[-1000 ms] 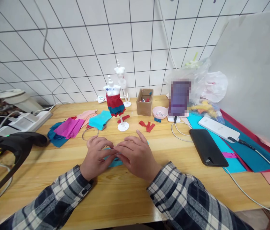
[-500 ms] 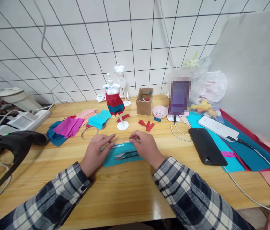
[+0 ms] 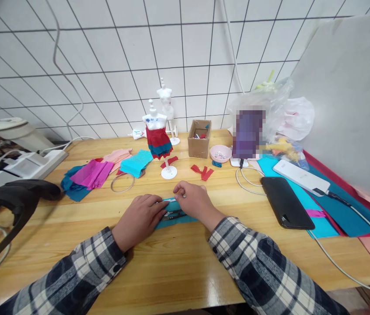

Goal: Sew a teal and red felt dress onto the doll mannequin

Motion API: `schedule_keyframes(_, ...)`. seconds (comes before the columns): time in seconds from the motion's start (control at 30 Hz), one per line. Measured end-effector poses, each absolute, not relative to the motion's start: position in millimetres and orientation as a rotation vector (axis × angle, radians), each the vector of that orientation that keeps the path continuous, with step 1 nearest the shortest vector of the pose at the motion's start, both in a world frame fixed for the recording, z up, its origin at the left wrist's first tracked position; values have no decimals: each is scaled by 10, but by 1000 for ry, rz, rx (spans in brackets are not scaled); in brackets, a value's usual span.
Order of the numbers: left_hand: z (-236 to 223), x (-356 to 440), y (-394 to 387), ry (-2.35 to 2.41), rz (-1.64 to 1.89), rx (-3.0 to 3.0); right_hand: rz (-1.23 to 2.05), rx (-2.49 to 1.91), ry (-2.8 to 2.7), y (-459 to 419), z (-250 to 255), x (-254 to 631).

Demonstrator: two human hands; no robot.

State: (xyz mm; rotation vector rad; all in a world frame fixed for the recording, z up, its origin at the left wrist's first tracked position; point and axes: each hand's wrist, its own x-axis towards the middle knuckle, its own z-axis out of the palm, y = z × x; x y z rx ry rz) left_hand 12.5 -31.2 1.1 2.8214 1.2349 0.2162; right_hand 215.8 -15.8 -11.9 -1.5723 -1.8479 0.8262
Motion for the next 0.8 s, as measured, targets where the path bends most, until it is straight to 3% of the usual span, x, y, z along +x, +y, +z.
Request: schedule_keyframes(0.8, -26, 163, -298, 1186, 178, 2824, 624, -1770, -1898, -216, -135, 2061)
